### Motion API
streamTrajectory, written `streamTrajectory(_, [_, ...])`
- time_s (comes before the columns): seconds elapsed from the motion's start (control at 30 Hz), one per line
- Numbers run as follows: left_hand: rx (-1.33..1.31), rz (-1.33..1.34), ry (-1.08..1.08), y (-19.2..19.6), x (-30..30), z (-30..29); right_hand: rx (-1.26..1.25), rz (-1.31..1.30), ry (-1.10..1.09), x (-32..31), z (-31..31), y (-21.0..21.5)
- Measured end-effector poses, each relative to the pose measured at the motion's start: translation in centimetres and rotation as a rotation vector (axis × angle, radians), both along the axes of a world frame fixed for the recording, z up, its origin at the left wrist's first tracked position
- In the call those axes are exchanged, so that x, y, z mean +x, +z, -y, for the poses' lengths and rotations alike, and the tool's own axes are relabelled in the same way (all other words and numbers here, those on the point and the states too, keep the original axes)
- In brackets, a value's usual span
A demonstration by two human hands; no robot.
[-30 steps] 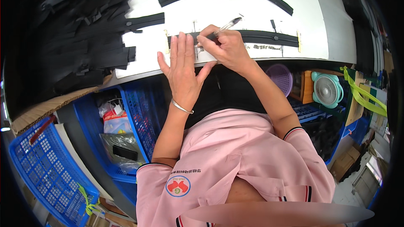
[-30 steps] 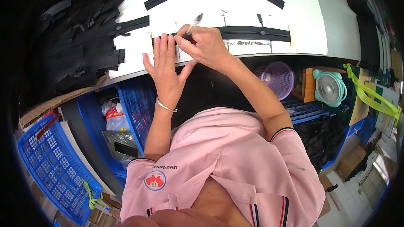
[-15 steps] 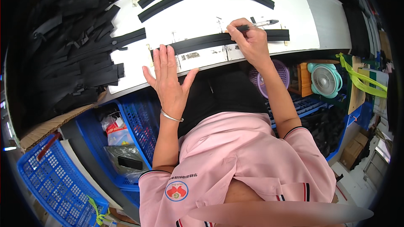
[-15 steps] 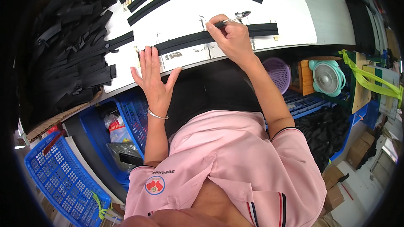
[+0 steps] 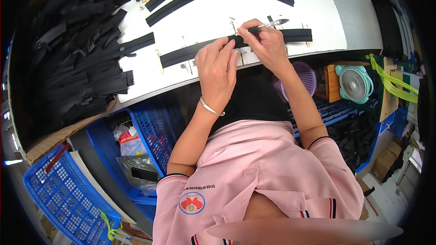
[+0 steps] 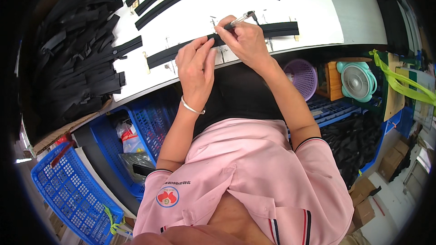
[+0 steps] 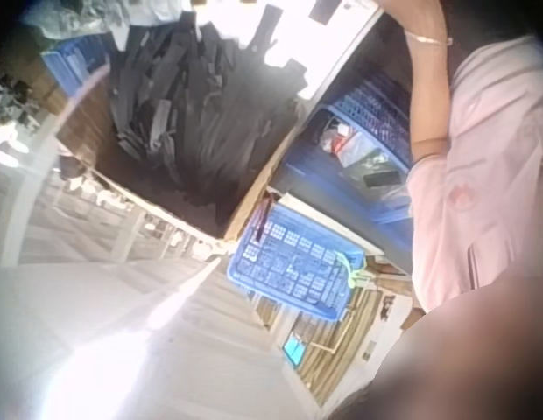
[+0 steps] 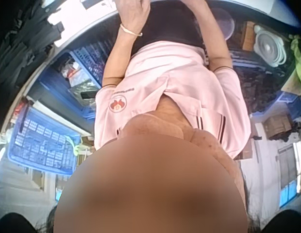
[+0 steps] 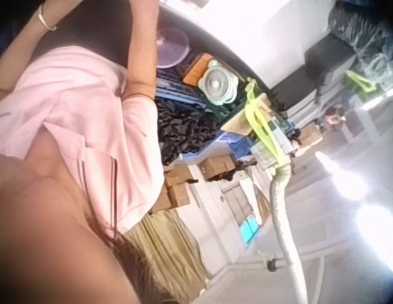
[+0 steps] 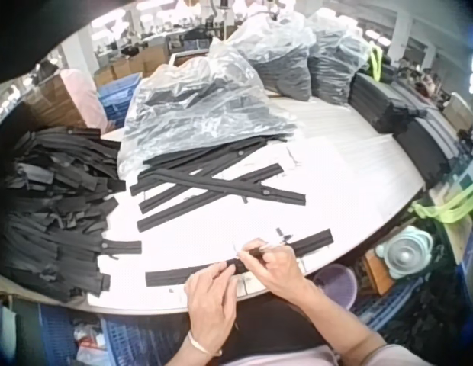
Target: Using a pen to mark specific points on black straps/zippers using a template on a workstation.
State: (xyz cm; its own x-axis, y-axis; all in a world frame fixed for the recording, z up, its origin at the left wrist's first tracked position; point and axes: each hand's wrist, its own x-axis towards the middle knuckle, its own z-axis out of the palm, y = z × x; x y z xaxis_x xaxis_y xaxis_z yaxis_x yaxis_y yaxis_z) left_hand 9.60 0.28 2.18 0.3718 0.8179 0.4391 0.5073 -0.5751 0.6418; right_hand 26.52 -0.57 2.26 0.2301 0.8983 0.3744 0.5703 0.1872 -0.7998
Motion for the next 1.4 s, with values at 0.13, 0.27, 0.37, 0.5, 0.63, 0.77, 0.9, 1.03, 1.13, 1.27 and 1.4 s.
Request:
streamTrajectory(0.13, [0.076, 0.005, 0.054, -0.4, 0.8, -0.9, -0.083, -0.183, -0.003, 0.4, 0.5, 0.3])
streamTrajectory(0.27, [0.062, 0.015, 0.055, -0.6, 0.8, -1.0, -0.115, -0.116, 0.094, 0.8, 0.5, 0.1])
streamTrajectory(0.37, [0.069, 0.023, 0.053, -0.7, 0.8, -1.0, -0.097, -0.084, 0.093, 0.7, 0.5, -0.2])
streamTrajectory(0.5, [0.065, 0.002, 0.056, -0.7, 0.8, -1.0, -0.054, -0.03, 0.143, 0.8, 0.6, 0.0])
streamTrajectory(0.63, [0.067, -0.001, 0.06, -0.7, 0.8, -1.1, -0.112, -0.351, 0.092, 1.9, 2.0, 0.9])
streamTrajectory(0.77, [0.061, -0.019, 0.055, -0.7, 0.7, -1.0, 0.132, -0.461, -0.11, 5.7, 3.8, 1.6])
streamTrajectory(0.9, [0.053, -0.05, 0.055, -0.3, 0.7, -1.0, -0.024, -0.315, -0.237, 8.6, 4.0, 0.7])
streamTrajectory(1.03, [0.029, -0.115, 0.083, 0.9, 1.3, -0.7, -0.019, -0.26, -0.225, 9.0, 3.9, -0.3])
streamTrajectory(1.13, [0.016, 0.013, -0.038, 1.2, 3.9, -0.5, -0.059, -0.287, -0.219, 8.8, 4.1, -0.2])
streamTrajectory(1.27, [0.075, 0.066, -0.214, 0.8, 8.5, -0.9, -0.058, -0.254, -0.23, 8.6, 4.0, 0.1])
streamTrajectory(1.4, [0.089, 0.024, -0.212, 0.3, 10.1, -1.1, -0.028, -0.2, -0.207, 8.6, 3.9, 0.0])
